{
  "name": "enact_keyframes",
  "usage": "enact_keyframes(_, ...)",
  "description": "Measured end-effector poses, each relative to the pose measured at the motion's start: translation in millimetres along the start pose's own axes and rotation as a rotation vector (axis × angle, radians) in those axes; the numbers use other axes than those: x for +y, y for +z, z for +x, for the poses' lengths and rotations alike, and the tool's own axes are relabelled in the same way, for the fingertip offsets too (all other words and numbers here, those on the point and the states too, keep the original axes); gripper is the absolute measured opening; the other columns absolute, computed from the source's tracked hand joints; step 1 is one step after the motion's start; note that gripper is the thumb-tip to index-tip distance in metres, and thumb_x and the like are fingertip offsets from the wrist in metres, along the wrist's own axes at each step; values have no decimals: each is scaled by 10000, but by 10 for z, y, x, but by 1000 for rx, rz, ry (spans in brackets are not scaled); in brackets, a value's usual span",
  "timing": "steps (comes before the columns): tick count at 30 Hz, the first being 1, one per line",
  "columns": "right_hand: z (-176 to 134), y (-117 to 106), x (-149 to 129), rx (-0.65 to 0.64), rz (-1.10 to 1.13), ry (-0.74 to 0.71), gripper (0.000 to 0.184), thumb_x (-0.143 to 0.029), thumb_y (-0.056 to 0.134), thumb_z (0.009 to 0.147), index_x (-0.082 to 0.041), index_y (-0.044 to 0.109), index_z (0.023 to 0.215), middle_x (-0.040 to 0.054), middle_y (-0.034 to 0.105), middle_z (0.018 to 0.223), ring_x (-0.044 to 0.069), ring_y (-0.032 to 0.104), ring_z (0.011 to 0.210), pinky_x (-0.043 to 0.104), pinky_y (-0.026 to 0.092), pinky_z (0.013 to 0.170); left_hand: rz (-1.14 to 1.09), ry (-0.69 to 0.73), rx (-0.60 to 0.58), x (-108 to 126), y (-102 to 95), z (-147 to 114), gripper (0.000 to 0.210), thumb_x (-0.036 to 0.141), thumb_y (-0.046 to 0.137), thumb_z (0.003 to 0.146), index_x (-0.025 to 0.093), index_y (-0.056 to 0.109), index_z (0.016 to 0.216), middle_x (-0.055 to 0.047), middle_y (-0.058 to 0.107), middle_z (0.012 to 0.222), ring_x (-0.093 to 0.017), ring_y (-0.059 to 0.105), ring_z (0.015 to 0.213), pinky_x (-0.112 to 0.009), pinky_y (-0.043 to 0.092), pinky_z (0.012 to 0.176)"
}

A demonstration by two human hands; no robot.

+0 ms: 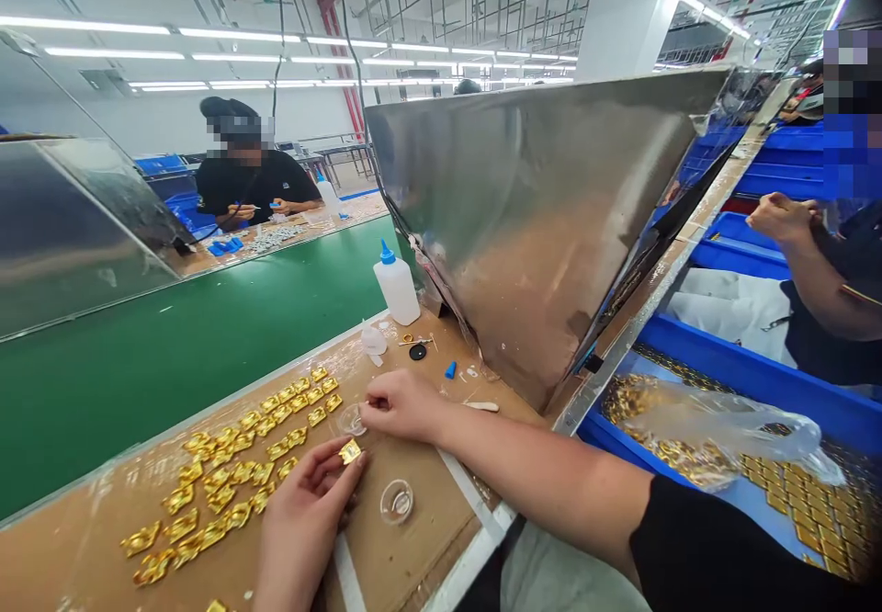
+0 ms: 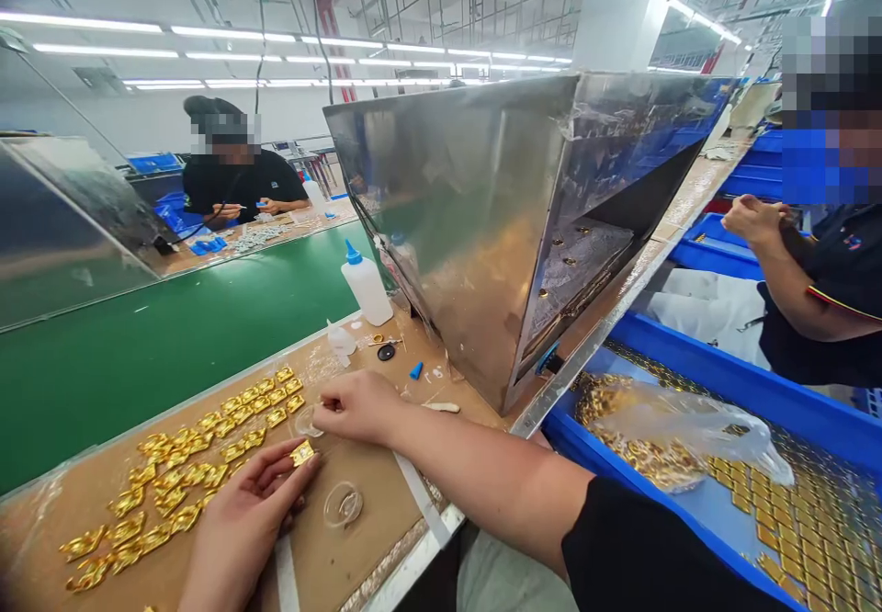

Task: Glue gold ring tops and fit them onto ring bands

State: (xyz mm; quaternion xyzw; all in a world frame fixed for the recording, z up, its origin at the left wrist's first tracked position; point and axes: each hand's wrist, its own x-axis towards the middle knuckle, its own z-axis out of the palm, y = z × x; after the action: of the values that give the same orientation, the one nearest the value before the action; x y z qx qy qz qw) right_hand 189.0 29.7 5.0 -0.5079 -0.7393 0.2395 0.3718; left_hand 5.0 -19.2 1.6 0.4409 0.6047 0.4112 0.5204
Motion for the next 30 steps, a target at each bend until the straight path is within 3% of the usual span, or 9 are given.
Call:
enact_keyframes(9, 27, 45, 43, -3, -7, 1, 337, -210, 721, 867, -178, 514, 604, -68, 394, 607, 103, 352, 640, 269, 210, 609, -4, -6, -16, -13, -20, 3, 924, 670, 1015, 333, 152, 728, 1042, -7, 684, 758, -124, 548, 523, -217, 406, 454)
enact_keyframes(19, -16, 34, 60, 85, 179, 6, 382, -214, 635, 882, -200, 393, 586, -69, 332, 616, 94, 355, 633, 255, 235, 606, 12, 5, -11, 7, -6, -18, 927, 693, 1004, 362, 150, 713, 1055, -9, 680, 745, -138, 562, 532, -222, 409, 443)
enact_keyframes(24, -82, 56, 21, 47, 242, -20, 425, -183, 667, 803, -205, 338, 535, -82, 245, 581, 78, 302, 581, 253, 206, 559, 15, 6, 15, 23, 15, -14, 971, 710, 999, 311, 137, 695, 1034, -6, 664, 721, -151, 566, 536, -231, 424, 429)
enact_keyframes(30, -82, 58, -14, 15, 236, -30, 394, -173, 682, 784, -196, 379, 535, -87, 278, 558, 77, 309, 586, 257, 205, 571, 19, 16, 16, 28, 5, -11, 960, 701, 1003, 314, 138, 694, 1028, -6, 663, 714, -161, 581, 538, -227, 417, 414)
